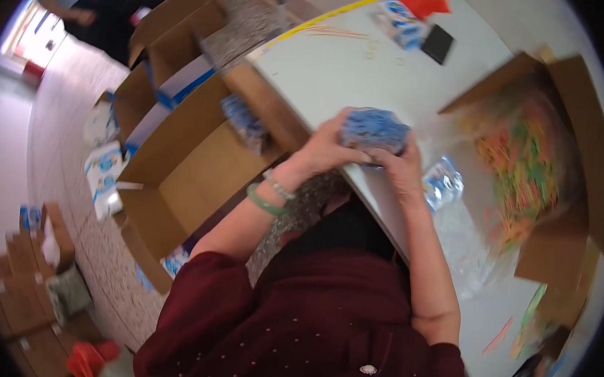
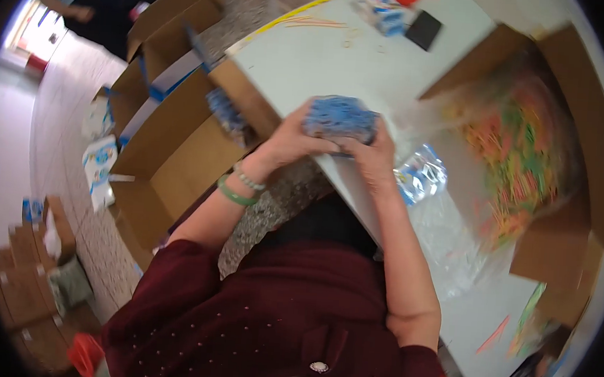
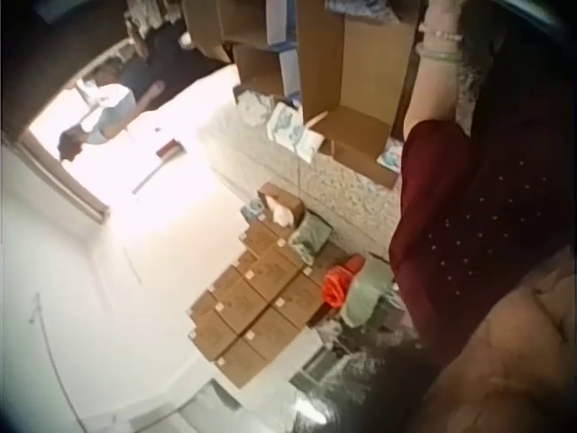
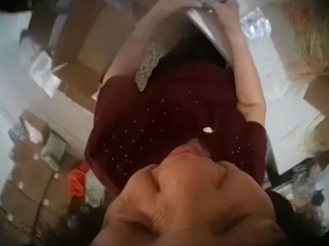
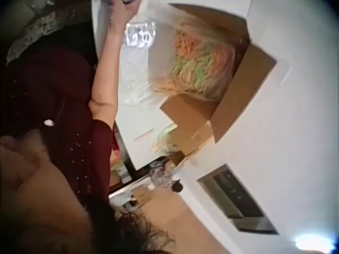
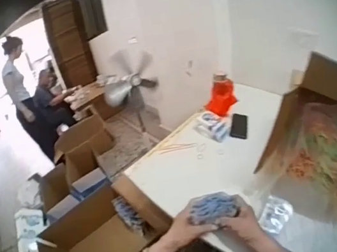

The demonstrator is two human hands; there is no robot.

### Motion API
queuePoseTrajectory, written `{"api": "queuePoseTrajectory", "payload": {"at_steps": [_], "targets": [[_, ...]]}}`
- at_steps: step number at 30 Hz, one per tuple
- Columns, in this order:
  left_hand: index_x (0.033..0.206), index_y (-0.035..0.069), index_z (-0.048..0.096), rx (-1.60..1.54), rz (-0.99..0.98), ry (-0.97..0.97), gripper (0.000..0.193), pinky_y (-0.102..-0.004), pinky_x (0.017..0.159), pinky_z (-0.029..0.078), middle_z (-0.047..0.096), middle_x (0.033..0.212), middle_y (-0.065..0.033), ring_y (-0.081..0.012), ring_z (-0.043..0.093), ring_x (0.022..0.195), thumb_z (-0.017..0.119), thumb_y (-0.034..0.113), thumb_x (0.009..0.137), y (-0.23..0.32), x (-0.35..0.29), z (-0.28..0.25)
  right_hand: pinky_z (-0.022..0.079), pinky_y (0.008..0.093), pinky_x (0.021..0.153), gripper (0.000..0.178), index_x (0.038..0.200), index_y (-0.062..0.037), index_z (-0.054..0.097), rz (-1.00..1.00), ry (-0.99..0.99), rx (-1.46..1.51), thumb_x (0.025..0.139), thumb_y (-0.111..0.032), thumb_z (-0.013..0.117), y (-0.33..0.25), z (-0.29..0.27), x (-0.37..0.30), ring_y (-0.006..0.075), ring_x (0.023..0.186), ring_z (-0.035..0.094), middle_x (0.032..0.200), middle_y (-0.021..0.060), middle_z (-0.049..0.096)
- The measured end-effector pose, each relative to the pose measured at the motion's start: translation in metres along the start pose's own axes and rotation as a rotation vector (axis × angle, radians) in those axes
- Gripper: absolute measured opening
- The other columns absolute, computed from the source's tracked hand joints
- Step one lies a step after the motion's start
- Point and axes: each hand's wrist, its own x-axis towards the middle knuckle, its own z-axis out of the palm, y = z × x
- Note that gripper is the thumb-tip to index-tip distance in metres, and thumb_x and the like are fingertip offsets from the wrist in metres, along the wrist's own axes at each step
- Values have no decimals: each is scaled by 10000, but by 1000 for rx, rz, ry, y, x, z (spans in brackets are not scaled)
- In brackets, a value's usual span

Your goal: Packaging small colorful plastic items into plastic bags and placing them into cardboard boxes.

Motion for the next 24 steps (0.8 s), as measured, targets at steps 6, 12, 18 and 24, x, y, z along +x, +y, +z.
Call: {"api": "queuePoseTrajectory", "payload": {"at_steps": [6,12,18,24], "targets": [[1235,39,471,57,75,87,624,-262,900,446,588,1072,-6,-83,516,1012,754,-14,682,-1,-17,21,502,265,770,376,1046,-21,537,-18,26,-24,702,13,686,-6,8,-22,138,872,609,971,65,634],[1136,13,554,-13,62,216,530,-252,845,482,634,1002,-22,-76,564,928,741,-12,641,51,-60,-9,453,307,897,539,1174,-38,495,63,-96,134,689,-27,731,-36,67,-38,165,986,579,1088,56,601],[1154,-3,533,226,44,451,571,-279,861,497,636,1035,-33,-113,598,935,761,-38,631,96,-109,-103,445,313,904,575,1263,-10,453,15,-494,1,744,-74,690,-57,146,0,173,990,569,1088,64,598],[1146,14,537,287,-35,584,552,-272,859,499,634,1049,-28,-107,601,946,746,-60,641,73,-138,-154,463,309,854,526,1243,-40,493,-23,-710,-456,752,-103,672,-14,188,32,189,927,596,1030,124,630]]}}
